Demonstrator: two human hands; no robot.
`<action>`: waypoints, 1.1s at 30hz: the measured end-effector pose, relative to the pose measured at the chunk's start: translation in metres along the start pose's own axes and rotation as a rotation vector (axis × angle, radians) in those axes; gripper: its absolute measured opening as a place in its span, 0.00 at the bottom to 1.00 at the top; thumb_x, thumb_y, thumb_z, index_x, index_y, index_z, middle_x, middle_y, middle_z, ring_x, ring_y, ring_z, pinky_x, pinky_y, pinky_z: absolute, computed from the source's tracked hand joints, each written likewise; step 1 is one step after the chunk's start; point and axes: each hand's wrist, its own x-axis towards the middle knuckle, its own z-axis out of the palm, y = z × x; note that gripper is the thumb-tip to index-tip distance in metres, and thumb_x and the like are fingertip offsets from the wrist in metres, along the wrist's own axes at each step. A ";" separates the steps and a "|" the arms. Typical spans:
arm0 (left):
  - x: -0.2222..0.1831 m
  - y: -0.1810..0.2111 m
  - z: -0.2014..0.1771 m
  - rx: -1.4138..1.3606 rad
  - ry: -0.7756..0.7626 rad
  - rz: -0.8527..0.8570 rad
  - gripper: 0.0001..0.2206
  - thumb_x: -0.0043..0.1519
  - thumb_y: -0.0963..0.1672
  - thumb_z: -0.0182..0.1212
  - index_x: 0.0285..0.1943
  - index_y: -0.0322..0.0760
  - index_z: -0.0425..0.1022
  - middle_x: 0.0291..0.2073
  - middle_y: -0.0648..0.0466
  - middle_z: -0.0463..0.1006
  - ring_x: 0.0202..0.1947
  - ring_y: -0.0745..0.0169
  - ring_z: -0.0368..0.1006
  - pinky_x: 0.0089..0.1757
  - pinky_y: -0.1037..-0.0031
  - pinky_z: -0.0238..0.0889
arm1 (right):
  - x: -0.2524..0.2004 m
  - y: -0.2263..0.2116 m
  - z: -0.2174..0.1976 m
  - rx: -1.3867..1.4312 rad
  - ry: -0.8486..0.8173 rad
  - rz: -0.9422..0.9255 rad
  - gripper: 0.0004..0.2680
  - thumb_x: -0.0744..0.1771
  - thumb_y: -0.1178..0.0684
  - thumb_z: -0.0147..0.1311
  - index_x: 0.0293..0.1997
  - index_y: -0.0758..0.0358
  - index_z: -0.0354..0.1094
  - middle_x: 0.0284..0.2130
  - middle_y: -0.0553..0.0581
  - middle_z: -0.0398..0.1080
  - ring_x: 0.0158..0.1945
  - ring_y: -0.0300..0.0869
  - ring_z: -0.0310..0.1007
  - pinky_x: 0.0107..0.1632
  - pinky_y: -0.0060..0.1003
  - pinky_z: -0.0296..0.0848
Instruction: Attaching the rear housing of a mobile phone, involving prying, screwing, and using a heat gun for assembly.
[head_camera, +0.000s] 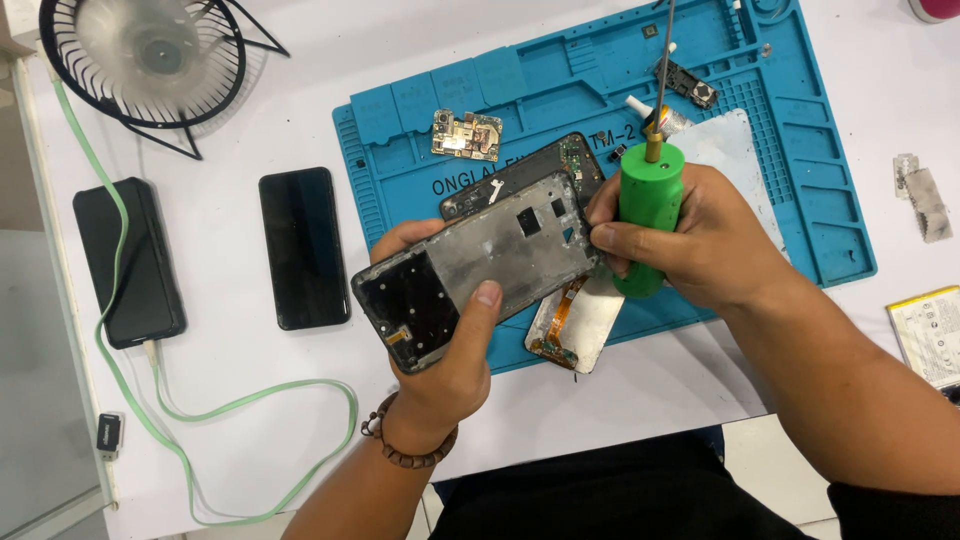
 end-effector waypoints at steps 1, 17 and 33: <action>-0.001 0.000 0.000 -0.002 0.000 0.003 0.20 0.63 0.41 0.58 0.63 0.36 0.60 0.58 0.51 0.61 0.55 0.59 0.65 0.54 0.70 0.68 | 0.000 0.000 0.000 -0.002 0.001 -0.003 0.02 0.64 0.60 0.61 0.37 0.64 0.72 0.25 0.55 0.70 0.23 0.40 0.69 0.29 0.34 0.72; -0.005 -0.007 0.005 0.033 0.013 0.204 0.20 0.65 0.41 0.58 0.64 0.34 0.57 0.58 0.46 0.63 0.62 0.48 0.69 0.65 0.58 0.67 | -0.006 -0.012 0.000 -0.353 0.006 -0.067 0.05 0.64 0.56 0.64 0.41 0.62 0.74 0.33 0.53 0.76 0.34 0.38 0.75 0.39 0.32 0.78; -0.002 0.002 -0.001 0.062 -0.047 0.080 0.20 0.64 0.41 0.59 0.64 0.35 0.60 0.60 0.49 0.62 0.60 0.54 0.67 0.56 0.67 0.74 | -0.004 -0.008 -0.008 -0.205 -0.064 0.054 0.02 0.63 0.60 0.62 0.34 0.62 0.72 0.26 0.54 0.73 0.25 0.40 0.74 0.30 0.34 0.78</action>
